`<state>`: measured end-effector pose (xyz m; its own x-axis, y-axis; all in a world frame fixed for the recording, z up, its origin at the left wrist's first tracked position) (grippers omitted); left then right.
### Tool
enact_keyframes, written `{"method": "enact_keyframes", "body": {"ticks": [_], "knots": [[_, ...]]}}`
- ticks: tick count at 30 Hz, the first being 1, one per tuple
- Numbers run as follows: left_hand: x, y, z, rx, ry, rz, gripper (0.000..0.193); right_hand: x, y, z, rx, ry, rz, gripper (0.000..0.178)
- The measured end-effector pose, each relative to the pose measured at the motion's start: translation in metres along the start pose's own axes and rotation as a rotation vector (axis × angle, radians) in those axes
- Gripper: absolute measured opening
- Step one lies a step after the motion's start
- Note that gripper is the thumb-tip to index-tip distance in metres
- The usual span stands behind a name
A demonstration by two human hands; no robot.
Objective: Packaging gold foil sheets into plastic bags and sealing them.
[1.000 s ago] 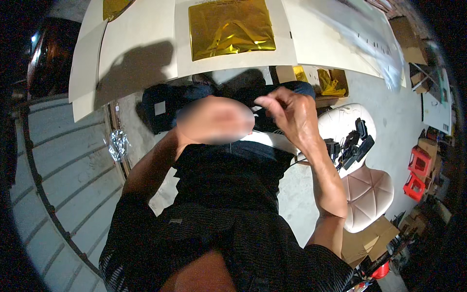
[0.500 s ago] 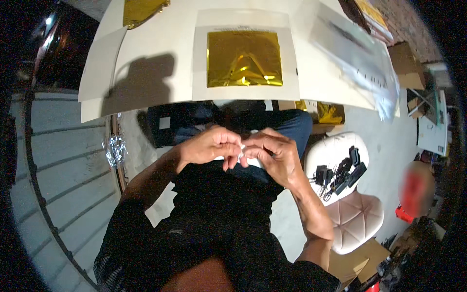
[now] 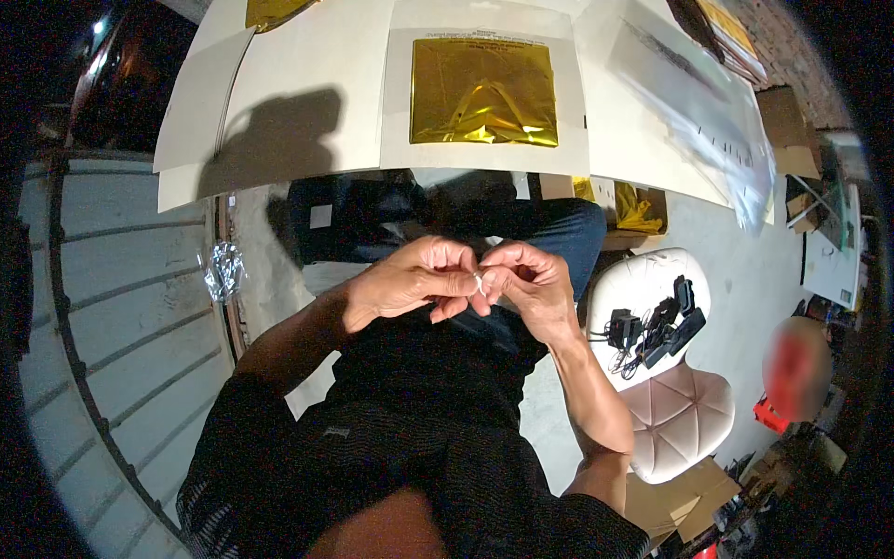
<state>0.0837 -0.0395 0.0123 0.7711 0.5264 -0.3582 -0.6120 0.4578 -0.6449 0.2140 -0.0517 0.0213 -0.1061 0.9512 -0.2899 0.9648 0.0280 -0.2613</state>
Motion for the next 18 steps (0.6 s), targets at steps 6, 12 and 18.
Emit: {"method": "enact_keyframes", "body": {"ticks": [6, 12, 18], "knots": [[0.003, 0.010, 0.008, -0.065, -0.035, 0.058, 0.018, -0.006, -0.008, -0.023, -0.250, 0.290, 0.071, 0.014], [0.002, 0.012, 0.003, -0.058, 0.027, 0.120, 0.013, -0.008, -0.002, -0.010, -0.082, 0.077, 0.065, 0.014], [0.000, 0.010, 0.002, 0.016, 0.033, 0.148, 0.015, -0.011, -0.005, -0.012, -0.121, 0.055, 0.122, 0.013]]}}
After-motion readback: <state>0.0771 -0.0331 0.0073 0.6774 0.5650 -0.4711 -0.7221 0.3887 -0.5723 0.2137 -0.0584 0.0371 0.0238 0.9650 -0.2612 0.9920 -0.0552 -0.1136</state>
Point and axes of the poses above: each hand's wrist, its own x-axis towards the middle knuckle, its own y-axis out of the back of the hand, z = x × y, the point moved 7 cm from there along x, towards the middle knuckle, and after that the axes turned 10 degrees about z, right-handed, at the moved point
